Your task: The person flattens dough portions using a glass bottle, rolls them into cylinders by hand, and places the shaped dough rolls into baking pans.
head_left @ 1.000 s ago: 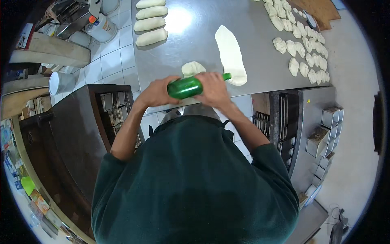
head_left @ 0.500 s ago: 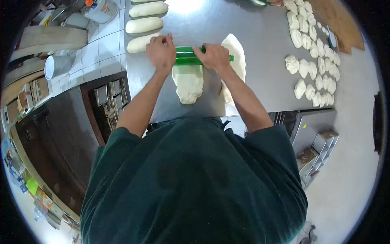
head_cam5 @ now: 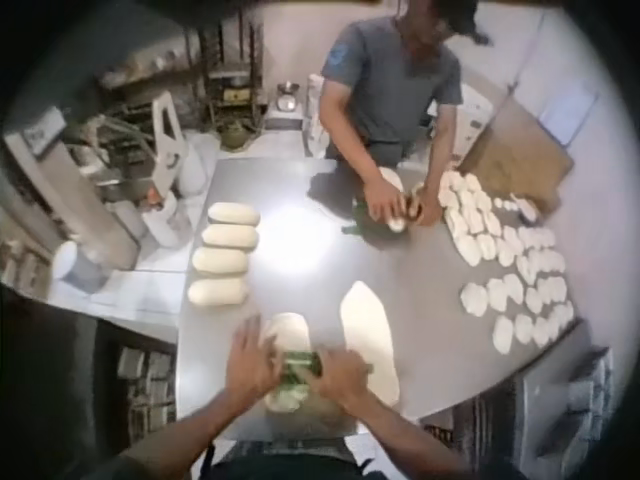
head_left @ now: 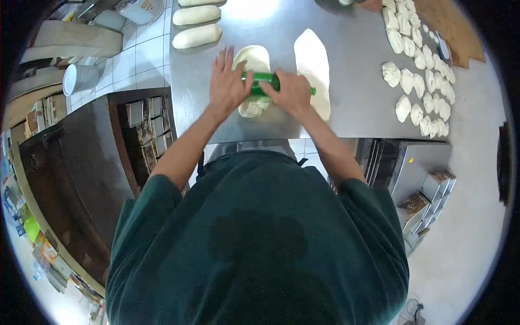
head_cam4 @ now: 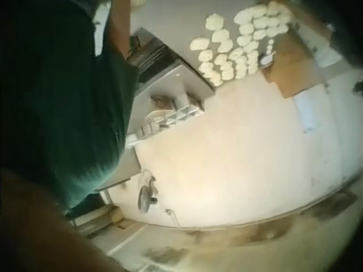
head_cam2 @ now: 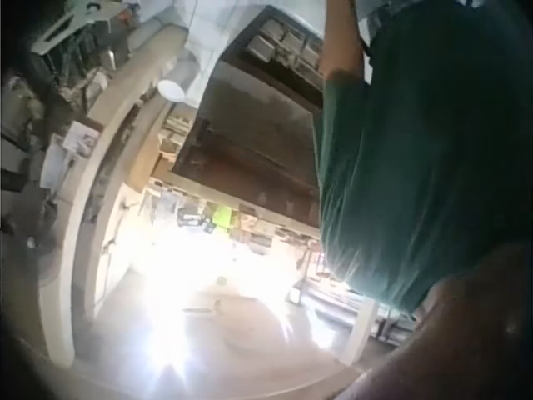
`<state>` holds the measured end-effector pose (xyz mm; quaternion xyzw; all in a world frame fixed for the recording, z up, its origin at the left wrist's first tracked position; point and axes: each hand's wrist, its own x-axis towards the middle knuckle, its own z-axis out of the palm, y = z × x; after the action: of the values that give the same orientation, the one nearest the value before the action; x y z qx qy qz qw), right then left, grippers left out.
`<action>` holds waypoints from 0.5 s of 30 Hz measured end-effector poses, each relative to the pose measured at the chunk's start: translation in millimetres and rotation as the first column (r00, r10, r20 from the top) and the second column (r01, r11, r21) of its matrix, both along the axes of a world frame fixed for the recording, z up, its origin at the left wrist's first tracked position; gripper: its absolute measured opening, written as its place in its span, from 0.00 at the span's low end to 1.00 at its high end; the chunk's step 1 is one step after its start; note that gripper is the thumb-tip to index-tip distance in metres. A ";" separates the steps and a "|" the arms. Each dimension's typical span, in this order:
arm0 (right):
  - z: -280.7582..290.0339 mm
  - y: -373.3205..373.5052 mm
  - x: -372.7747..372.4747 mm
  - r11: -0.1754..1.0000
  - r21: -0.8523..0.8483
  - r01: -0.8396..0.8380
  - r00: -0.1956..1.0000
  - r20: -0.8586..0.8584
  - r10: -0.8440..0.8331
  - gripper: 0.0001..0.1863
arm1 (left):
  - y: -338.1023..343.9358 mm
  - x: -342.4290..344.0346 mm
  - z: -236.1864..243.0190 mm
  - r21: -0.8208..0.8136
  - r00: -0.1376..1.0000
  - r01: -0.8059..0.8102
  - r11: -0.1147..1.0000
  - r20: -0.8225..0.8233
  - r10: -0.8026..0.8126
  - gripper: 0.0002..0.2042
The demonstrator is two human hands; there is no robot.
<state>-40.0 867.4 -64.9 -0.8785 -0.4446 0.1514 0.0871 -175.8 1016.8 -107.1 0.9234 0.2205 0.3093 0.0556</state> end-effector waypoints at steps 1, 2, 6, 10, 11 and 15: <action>-4.0 -23.1 -22.7 0.993 0.117 -0.030 0.996 0.083 0.021 0.37 | -15.7 -21.9 -3.9 -0.101 0.996 0.085 0.991 -0.020 -0.088 0.16; -7.1 -45.3 -45.0 0.971 0.228 -0.072 0.985 0.169 0.033 0.35 | -30.8 -44.5 -7.1 -0.202 0.984 0.166 0.965 -0.031 -0.175 0.18; -14.3 -85.4 -100.4 0.925 0.373 -0.069 0.968 0.249 -0.028 0.34 | -54.5 -106.8 -5.7 -0.290 0.952 0.307 0.907 0.085 -0.295 0.20; -19.5 -109.1 -127.0 0.878 0.476 -0.051 0.972 0.227 -0.066 0.34 | -62.5 -138.4 -6.3 -0.207 0.885 0.462 0.863 0.172 -0.432 0.21; -21.0 -112.4 -128.3 0.866 0.499 -0.040 0.977 0.203 -0.071 0.33 | -62.0 -141.5 -7.1 -0.155 0.855 0.510 0.846 0.192 -0.481 0.21; -7.2 -93.8 -102.2 0.818 0.564 -0.113 0.965 0.258 -0.044 0.29 | -52.1 -121.8 9.2 -0.243 0.888 0.456 0.856 0.179 -0.423 0.19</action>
<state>-142.2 773.6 -72.1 -0.8151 -0.4929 -0.1040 0.2859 -297.5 964.7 -97.9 0.9118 0.0413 0.3089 0.2673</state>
